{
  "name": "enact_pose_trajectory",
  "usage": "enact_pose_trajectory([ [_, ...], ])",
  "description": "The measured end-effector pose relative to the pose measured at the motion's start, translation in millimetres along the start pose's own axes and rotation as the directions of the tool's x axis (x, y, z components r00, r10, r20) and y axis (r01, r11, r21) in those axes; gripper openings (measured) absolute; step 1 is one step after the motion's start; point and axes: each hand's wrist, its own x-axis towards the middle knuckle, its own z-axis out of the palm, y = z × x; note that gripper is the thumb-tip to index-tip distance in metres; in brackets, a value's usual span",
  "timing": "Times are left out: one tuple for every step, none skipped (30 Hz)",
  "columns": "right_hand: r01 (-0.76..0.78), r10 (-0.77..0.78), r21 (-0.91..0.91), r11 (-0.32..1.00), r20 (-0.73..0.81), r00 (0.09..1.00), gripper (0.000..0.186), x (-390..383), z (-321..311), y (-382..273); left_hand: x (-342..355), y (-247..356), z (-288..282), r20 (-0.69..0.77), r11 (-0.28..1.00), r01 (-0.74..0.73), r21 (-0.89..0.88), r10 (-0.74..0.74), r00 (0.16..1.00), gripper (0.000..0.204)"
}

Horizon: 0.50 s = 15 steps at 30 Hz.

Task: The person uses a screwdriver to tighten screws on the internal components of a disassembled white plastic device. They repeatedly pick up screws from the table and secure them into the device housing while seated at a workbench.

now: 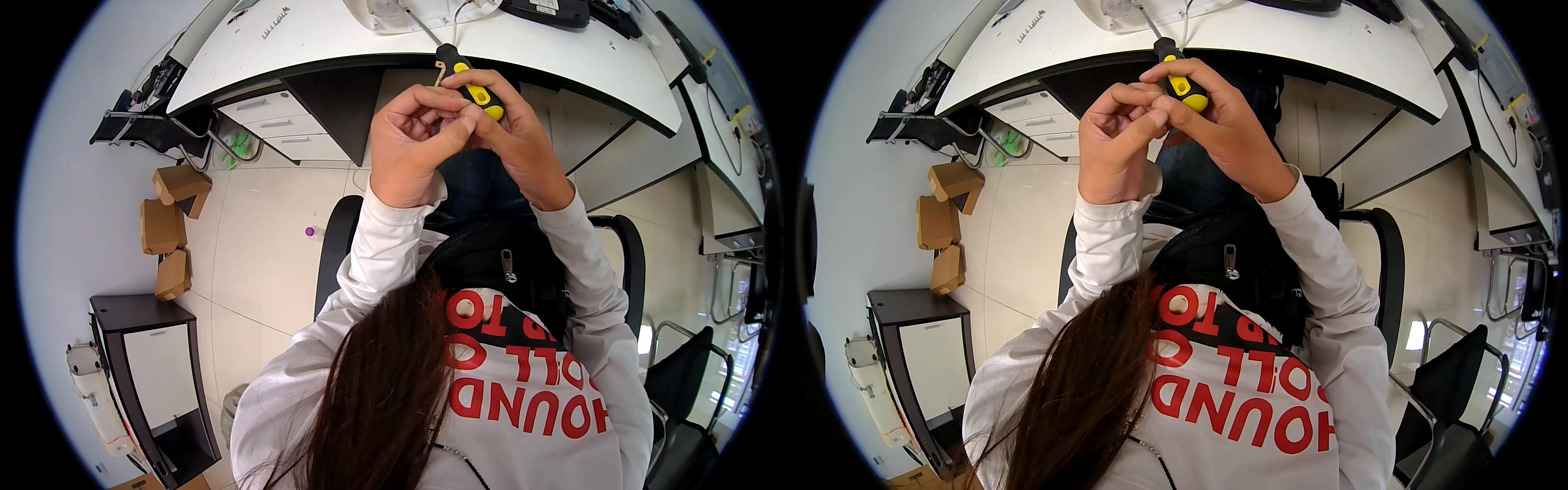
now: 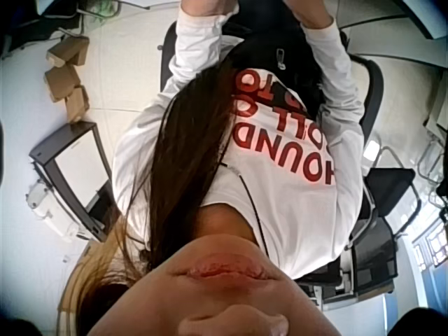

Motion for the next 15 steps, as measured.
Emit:
enact_pose_trajectory([
  [-0.002,0.002,0.0,1.0,-0.007,1.0,0.029,-0.4,-0.3,0.2,0.8,-0.8,0.2,0.004,1.0,-0.011,0.006,0.01,1.0,0.018],
  [-0.005,0.005,0.0,1.0,-0.014,1.0,0.03,-1.1,-0.5,0.2,1.2,-1.3,0.2,0.008,1.0,-0.021,0.012,0.021,1.0,0.019],
  [-0.007,0.007,0.002,1.0,-0.02,1.0,0.03,-1.5,-0.7,-0.1,1.6,-0.4,0.3,0.015,1.0,-0.009,0.015,0.009,1.0,0.02],
  [-0.026,0.026,0.011,1.0,-0.024,0.999,0.03,-1.7,-0.5,-1.1,2.0,1.1,0.2,0.022,1.0,0.003,0.018,-0.004,1.0,0.021],
  [-0.045,0.045,0.021,0.999,-0.027,0.999,0.03,-1.7,-0.2,-2.6,2.3,2.0,0.0,0.03,1.0,0.015,0.02,-0.016,0.999,0.021],
  [-0.064,0.064,0.032,0.997,-0.029,0.997,0.03,-1.8,0.3,-3.3,2.1,2.3,-0.6,0.038,1.0,0.01,0.023,-0.011,0.999,0.021],
  [-0.062,0.062,0.026,0.998,-0.029,0.998,0.03,-1.8,0.3,-3.4,2.0,2.3,-1.2,0.047,1.0,0.004,0.026,-0.005,0.999,0.021],
  [-0.06,0.06,0.019,0.998,-0.028,0.998,0.03,-2.0,0.2,-3.4,1.9,2.1,-1.8,0.055,1.0,-0.002,0.029,0.0,0.998,0.021],
  [-0.058,0.058,0.01,0.998,-0.029,0.998,0.03,-2.0,0.0,-3.9,2.2,1.3,-1.9,0.057,1.0,-0.002,0.021,0.0,0.998,0.021],
  [-0.053,0.053,0.005,0.999,-0.033,0.998,0.03,-2.1,0.0,-4.1,2.6,0.0,-2.0,0.059,1.0,-0.001,0.013,0.0,0.998,0.021],
  [-0.049,0.049,0.0,0.999,-0.036,0.998,0.03,-2.1,-0.1,-3.9,2.8,-0.6,-1.9,0.062,1.0,-0.001,0.005,0.001,0.998,0.022],
  [-0.044,0.044,-0.004,0.999,-0.038,0.998,0.03,-2.1,-0.1,-3.3,2.8,-0.3,-1.9,0.063,1.0,0.014,-0.017,-0.013,0.998,0.022],
  [-0.045,0.045,-0.002,0.999,-0.041,0.998,0.03,-2.3,-0.3,-2.6,2.8,0.3,-1.8,0.065,0.999,0.029,-0.038,-0.026,0.998,0.022],
  [-0.046,0.046,0.0,0.999,-0.044,0.998,0.03,-2.5,-0.8,-1.9,2.8,1.0,-1.5,0.068,0.997,0.043,-0.059,-0.039,0.997,0.022],
  [-0.047,0.047,0.003,0.999,-0.047,0.998,0.031,-2.6,-1.0,-1.3,2.7,1.5,-1.3,0.07,0.997,0.053,-0.064,-0.048,0.996,0.022],
])
